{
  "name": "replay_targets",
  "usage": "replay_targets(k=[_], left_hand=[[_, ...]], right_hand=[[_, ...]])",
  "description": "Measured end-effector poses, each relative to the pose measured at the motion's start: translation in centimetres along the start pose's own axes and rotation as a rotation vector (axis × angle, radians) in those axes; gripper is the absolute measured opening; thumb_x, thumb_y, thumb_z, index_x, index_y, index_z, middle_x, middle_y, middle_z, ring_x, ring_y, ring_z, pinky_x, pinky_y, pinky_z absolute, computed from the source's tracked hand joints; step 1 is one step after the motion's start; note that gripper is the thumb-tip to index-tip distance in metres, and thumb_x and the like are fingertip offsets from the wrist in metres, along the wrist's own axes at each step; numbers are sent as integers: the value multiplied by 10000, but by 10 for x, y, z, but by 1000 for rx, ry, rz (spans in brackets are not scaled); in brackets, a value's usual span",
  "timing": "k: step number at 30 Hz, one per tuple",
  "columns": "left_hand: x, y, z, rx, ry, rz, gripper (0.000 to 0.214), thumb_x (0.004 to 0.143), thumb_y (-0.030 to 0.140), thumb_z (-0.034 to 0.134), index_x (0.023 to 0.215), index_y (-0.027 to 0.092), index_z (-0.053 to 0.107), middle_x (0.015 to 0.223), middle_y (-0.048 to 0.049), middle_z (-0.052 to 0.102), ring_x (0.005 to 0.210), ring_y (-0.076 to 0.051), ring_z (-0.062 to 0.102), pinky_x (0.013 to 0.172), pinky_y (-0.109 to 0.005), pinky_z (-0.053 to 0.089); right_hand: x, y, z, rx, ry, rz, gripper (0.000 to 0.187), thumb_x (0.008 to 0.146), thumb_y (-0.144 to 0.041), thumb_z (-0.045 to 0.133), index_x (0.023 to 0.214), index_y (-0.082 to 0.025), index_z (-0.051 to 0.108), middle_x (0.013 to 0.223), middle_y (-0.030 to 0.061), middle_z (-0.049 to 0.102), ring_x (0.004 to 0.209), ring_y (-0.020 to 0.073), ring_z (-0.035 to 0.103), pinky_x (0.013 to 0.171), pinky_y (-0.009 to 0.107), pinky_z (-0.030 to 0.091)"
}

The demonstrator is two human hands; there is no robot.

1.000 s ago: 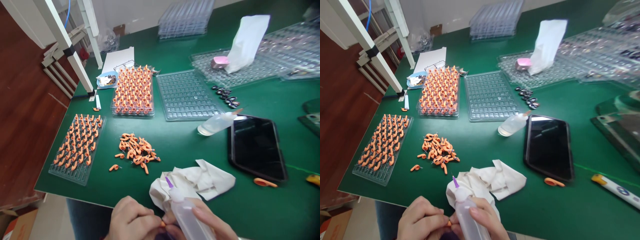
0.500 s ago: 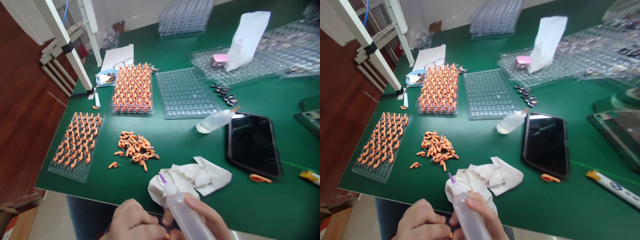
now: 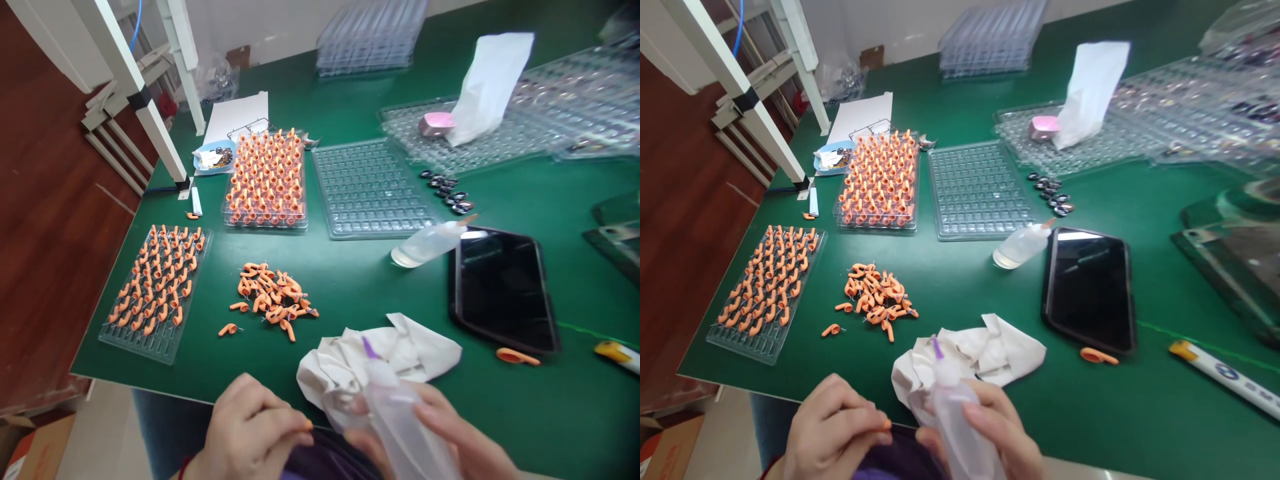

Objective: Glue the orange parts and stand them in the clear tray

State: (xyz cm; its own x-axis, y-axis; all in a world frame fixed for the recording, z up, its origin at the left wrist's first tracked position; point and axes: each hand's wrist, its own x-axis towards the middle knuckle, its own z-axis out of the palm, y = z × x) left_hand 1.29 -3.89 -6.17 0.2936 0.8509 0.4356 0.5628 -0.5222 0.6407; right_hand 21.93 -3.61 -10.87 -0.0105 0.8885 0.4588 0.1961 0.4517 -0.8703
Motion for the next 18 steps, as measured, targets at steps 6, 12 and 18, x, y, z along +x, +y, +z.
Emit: replay_targets(k=[6, 12, 18], left_hand=[[2, -5, 7, 108, 65, -40, 41, 922, 127, 662, 939, 156, 686, 712, -17, 656, 646, -139, 583, 599, -242, 486], [2, -5, 15, 155, 62, -25, 56, 927, 114, 639, 922, 156, 675, 709, -20, 649, 645, -145, 566, 599, -250, 479], [4, -1, 21, 146, 93, 44, 98, 931, 82, 606, 911, 145, 678, 705, -39, 657, 644, -148, 547, 581, -255, 462]], right_hand=[[18, 6, 13, -32, -55, -121, 675, 847, 42, 655, 1415, -287, 497, 1186, 54, 607, 1104, 188, 628, 930, 289, 555], [16, -1, 23, 103, 27, -63, 755, 830, 100, 625, 1439, -301, 428, 1177, 50, 575, 921, 157, 688, 781, 261, 611], [7, -1, 33, 71, 55, -15, 610, 873, 38, 612, 1374, -284, 480, 1125, 43, 586, 918, 155, 668, 738, 230, 602]])
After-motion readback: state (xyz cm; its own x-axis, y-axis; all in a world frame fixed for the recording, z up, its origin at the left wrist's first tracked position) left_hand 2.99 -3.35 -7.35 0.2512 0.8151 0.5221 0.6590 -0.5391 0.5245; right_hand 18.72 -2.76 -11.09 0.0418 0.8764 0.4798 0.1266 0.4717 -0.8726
